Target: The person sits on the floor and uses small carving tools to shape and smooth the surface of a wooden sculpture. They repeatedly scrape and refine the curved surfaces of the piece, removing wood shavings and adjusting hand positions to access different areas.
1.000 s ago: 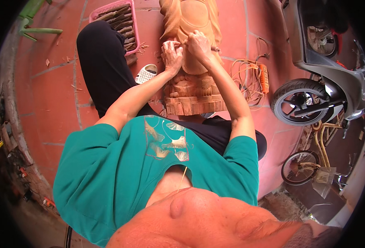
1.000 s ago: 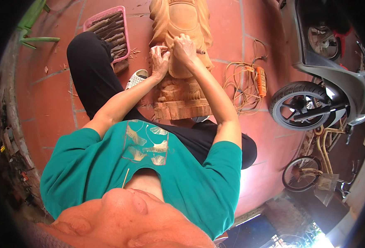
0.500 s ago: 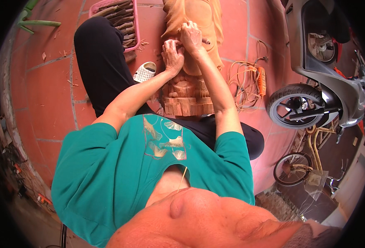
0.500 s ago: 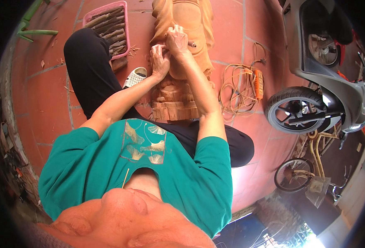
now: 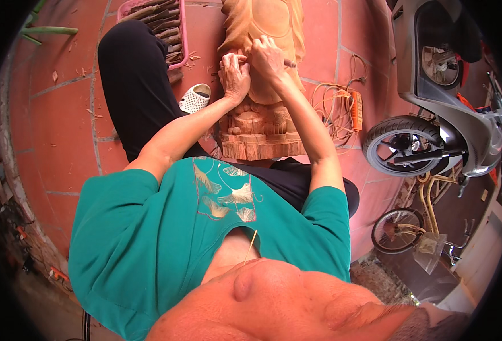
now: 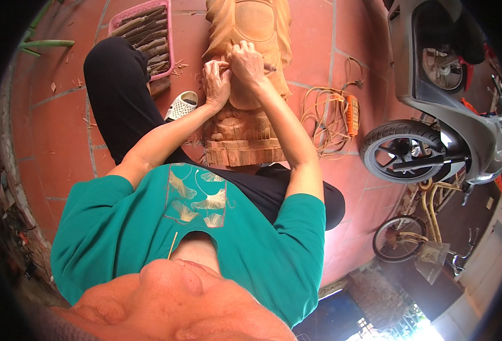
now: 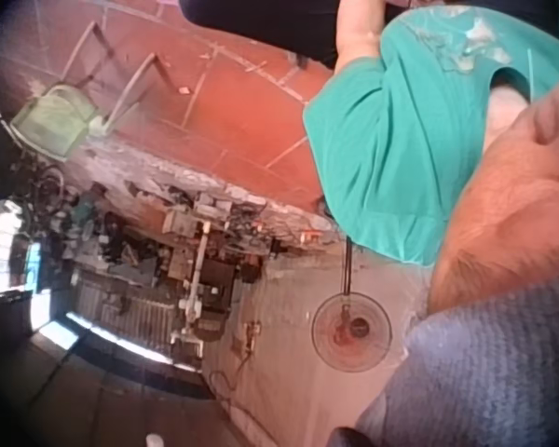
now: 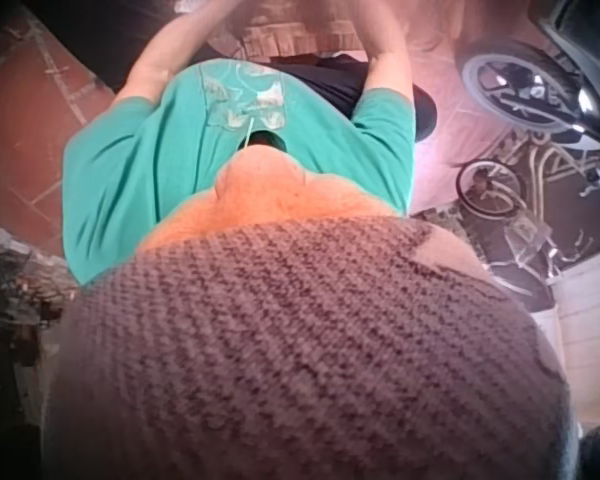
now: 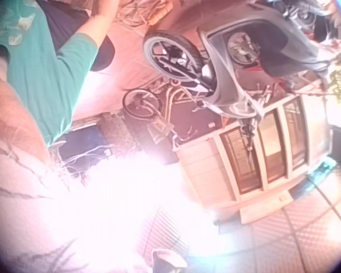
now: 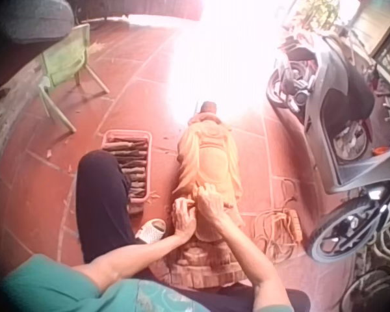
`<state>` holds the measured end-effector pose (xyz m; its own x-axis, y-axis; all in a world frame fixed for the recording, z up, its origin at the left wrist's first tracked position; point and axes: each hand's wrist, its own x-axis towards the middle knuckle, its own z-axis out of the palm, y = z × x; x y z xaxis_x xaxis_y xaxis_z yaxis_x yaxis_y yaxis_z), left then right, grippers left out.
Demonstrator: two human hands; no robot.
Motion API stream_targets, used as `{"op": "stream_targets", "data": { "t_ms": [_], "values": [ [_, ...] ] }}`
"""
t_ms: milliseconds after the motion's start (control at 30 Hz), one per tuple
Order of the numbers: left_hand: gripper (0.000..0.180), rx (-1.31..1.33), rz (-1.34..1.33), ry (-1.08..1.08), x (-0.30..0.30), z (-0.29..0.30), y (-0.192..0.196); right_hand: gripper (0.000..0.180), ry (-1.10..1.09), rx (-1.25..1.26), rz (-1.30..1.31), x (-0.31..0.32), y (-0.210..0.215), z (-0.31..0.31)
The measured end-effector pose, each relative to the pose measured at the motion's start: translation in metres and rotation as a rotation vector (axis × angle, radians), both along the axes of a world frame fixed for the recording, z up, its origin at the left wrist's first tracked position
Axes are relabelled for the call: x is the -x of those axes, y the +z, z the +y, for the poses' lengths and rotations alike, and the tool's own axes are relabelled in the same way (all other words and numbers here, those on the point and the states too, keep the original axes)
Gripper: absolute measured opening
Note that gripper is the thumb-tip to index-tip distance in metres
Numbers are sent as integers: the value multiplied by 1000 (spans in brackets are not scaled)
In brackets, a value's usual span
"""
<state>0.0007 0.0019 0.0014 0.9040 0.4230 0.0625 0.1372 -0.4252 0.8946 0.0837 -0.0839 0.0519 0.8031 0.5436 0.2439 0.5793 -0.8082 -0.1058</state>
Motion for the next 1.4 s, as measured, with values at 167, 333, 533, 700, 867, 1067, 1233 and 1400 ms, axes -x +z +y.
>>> {"op": "stream_targets", "data": {
  "t_ms": [167, 333, 533, 700, 867, 1067, 1233, 1400],
  "values": [
    [21, 9, -62, -3, -3, 1, -8, 17, -59, 66, 4, -18, -4, 29],
    [21, 18, -32, -13, -3, 4, -7, 18, -74, 51, 141, 3, 7, 9],
    [21, 2, -5, -2, 1, 1, 3, 19, -82, -51, 108, 3, -2, 3],
    [20, 6, -41, 6, -2, 0, -1, 20, -94, 43, 29, -16, -9, 25],
    [21, 2, -51, -8, -3, 3, -8, 15, -20, 37, 66, -3, 2, 16],
    [21, 33, -9, -4, -2, 3, -3, 14, 152, -46, 156, 6, 28, -48],
    [20, 1, -12, -10, 2, 0, 0, 14, 188, -79, 121, 4, 24, -58],
    [21, 3, -47, -6, -1, 2, -10, 9, 96, -29, -31, 10, 9, -15]
  ]
}}
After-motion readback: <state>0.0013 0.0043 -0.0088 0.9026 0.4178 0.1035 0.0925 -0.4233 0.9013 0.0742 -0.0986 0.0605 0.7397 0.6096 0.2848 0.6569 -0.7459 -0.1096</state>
